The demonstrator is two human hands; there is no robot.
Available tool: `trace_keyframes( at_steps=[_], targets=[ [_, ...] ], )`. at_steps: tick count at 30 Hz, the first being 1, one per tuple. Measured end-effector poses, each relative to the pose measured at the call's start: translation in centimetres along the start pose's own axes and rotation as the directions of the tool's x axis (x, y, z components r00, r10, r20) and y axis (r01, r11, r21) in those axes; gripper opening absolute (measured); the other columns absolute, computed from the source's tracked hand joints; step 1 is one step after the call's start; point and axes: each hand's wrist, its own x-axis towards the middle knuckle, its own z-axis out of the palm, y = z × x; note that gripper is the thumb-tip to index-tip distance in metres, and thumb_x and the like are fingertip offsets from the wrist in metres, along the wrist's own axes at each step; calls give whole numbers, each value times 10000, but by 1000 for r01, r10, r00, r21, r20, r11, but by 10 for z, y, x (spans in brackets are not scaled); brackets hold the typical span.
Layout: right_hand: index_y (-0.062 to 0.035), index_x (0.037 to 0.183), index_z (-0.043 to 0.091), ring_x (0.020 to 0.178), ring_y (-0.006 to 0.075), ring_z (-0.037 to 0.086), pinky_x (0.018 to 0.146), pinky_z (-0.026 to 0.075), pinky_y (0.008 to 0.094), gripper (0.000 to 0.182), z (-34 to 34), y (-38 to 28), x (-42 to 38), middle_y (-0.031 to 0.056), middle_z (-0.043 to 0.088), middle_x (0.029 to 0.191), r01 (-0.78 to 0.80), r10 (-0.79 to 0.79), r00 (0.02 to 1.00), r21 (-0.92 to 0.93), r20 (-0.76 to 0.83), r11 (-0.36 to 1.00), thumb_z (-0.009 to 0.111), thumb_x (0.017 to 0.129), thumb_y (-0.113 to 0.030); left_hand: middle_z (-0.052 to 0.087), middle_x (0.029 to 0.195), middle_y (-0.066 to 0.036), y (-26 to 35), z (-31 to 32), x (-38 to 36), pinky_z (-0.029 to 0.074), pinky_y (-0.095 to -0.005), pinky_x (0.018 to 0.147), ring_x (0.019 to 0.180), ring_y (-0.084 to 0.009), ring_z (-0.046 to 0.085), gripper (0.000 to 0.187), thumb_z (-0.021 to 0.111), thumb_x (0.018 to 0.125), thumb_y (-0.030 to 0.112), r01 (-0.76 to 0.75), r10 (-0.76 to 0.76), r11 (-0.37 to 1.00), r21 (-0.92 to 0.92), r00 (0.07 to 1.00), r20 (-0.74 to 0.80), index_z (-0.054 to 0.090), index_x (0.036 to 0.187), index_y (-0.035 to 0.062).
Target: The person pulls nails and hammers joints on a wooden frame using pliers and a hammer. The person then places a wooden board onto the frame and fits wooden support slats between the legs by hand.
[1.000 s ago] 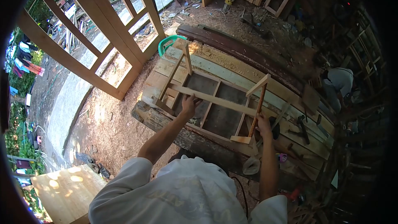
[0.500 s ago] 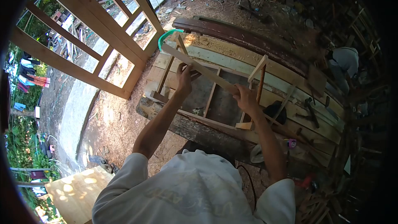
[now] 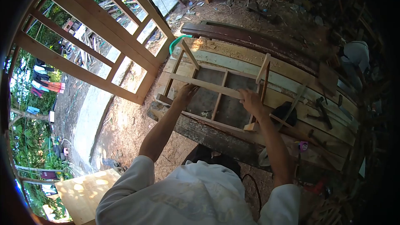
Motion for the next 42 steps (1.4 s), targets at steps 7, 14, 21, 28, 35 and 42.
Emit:
trace_keyframes(
  at_steps=[7, 14, 21, 28, 35, 42],
  targets=[
    [-22, 1210, 521, 1001, 358, 567, 875, 463, 428, 445, 0, 22, -19, 202, 577, 1078, -40, 43, 999, 99, -26, 994, 668, 801, -117, 579, 1086, -166, 12, 2, -30, 532, -351, 791, 882, -252, 636, 415, 572, 896, 237, 54, -30, 911, 409, 997, -65, 471, 1175, -53],
    [3, 1241, 493, 1096, 316, 531, 939, 414, 400, 452, -18, 24, -72, 191, 565, 1114, -218, 229, 970, 126, -83, 968, 626, 848, -176, 597, 1076, -169, -8, -105, -73, 498, -350, 733, 926, -234, 625, 589, 649, 824, 303, 348, -639, 368, 862, 768, -37, 421, 1273, -3],
    [-10, 1241, 488, 956, 196, 552, 837, 427, 318, 424, 19, 19, -113, 82, 574, 1028, -428, 580, 814, 639, -36, 639, 563, 915, -271, 532, 1123, -269, -18, -195, -41, 405, -433, 875, 1072, -400, 510, 463, 604, 874, 270, -275, 328, 397, 875, 934, 144, 452, 1204, -19],
    [4, 1198, 506, 909, 168, 579, 769, 458, 320, 343, 15, 25, -113, 67, 580, 1006, -206, 665, 746, 940, -27, 270, 516, 929, -210, 616, 875, -238, 16, -155, -35, 441, -472, 680, 832, -433, 578, 249, 543, 911, 231, -302, 468, 237, 923, 868, 164, 545, 956, -14],
    [-13, 1067, 548, 829, 205, 623, 720, 519, 331, 252, -71, 68, -61, 103, 612, 942, 15, 572, 819, 998, -48, 62, 462, 912, -192, 594, 786, -281, 114, -73, 20, 423, -533, 603, 766, -477, 562, 352, 474, 932, 357, -347, 466, 84, 934, 843, 271, 479, 977, 8],
    [17, 1052, 544, 691, 159, 569, 620, 459, 293, 324, -44, 56, -57, 67, 582, 844, -125, 714, 661, 905, -229, 406, 446, 948, -274, 606, 874, -318, 166, -5, 89, 432, -564, 736, 872, -494, 566, 482, 384, 935, 469, -180, 476, 16, 984, 867, 151, 460, 980, -4]
  ],
)
